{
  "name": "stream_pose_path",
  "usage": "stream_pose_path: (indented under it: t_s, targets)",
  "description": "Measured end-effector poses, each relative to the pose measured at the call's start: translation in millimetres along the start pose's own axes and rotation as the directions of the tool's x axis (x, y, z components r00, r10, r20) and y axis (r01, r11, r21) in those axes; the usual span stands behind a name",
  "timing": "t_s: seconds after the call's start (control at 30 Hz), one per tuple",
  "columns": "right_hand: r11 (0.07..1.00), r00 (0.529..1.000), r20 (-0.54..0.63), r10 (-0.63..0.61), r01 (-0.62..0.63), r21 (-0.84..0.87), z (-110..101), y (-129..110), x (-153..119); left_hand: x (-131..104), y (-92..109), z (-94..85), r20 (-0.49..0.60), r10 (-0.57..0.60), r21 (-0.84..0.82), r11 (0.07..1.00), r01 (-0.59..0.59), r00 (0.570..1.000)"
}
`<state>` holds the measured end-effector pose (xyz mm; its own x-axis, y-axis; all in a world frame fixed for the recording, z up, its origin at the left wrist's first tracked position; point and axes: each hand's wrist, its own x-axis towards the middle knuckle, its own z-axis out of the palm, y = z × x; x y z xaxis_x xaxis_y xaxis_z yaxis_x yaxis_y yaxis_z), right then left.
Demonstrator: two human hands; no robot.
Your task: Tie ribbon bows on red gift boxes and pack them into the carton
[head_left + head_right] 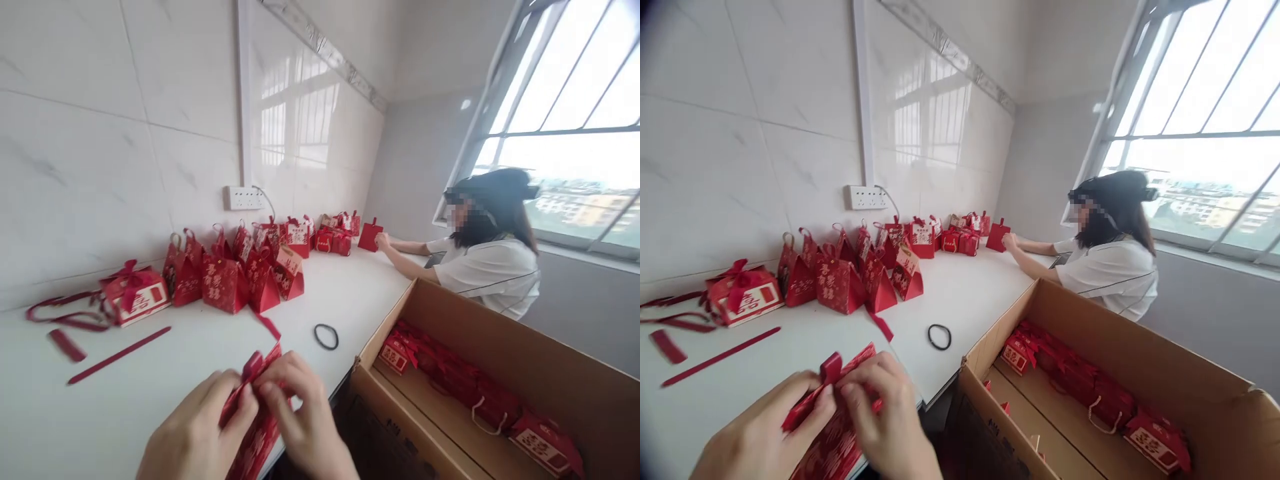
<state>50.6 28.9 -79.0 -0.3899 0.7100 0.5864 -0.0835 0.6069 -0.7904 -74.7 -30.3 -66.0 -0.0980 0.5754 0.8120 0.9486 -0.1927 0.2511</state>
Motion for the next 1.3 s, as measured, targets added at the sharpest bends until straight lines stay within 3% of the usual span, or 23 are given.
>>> stream_pose_path:
  t_s: [0.1, 0.3, 0.6, 0.77, 1.13, 1.23, 1.3]
  targets:
    - [1.000, 0.996, 0.090, -0.010, 0.010, -0.004, -12.8, -4.9, 1.7, 9.6, 14.4, -9.0, 0.058, 0.011, 0.124, 0.992, -0.018, 0.998]
    - [1.000, 0.997, 0.079, 0.010, -0.011, 0.012, -14.6, -1.9, 2.4, 11.5, 22.3, -11.7, 0.199, -0.104, 0.116, 0.990, 0.082, 0.975]
    - [0.994, 0.997, -0.024, 0.076, -0.074, 0.074, -6.5, -6.4, 1.0, 11.2, 22.7, -14.4, 0.204, -0.121, 0.045, 0.992, 0.114, 0.972]
    - [0.977, 0.982, -0.059, 0.177, -0.169, 0.128, -3.0, -10.5, 0.9, 11.2, 22.0, -14.7, 0.215, -0.136, 0.017, 0.991, 0.136, 0.967]
    - [0.912, 0.918, 0.040, 0.394, -0.396, 0.104, -6.6, -20.1, 8.2, 13.2, 17.3, -14.5, 0.226, -0.083, -0.040, 0.995, 0.095, 0.970]
    - [0.940, 0.939, -0.087, 0.332, -0.337, -0.058, -12.9, -18.0, 11.5, 15.0, 15.0, -16.8, 0.274, -0.087, -0.039, 0.994, 0.101, 0.958]
    - [0.952, 0.977, -0.098, 0.187, -0.206, -0.229, -19.7, -16.7, 17.3, 16.0, 13.8, -18.4, 0.309, -0.100, -0.032, 0.993, 0.115, 0.946]
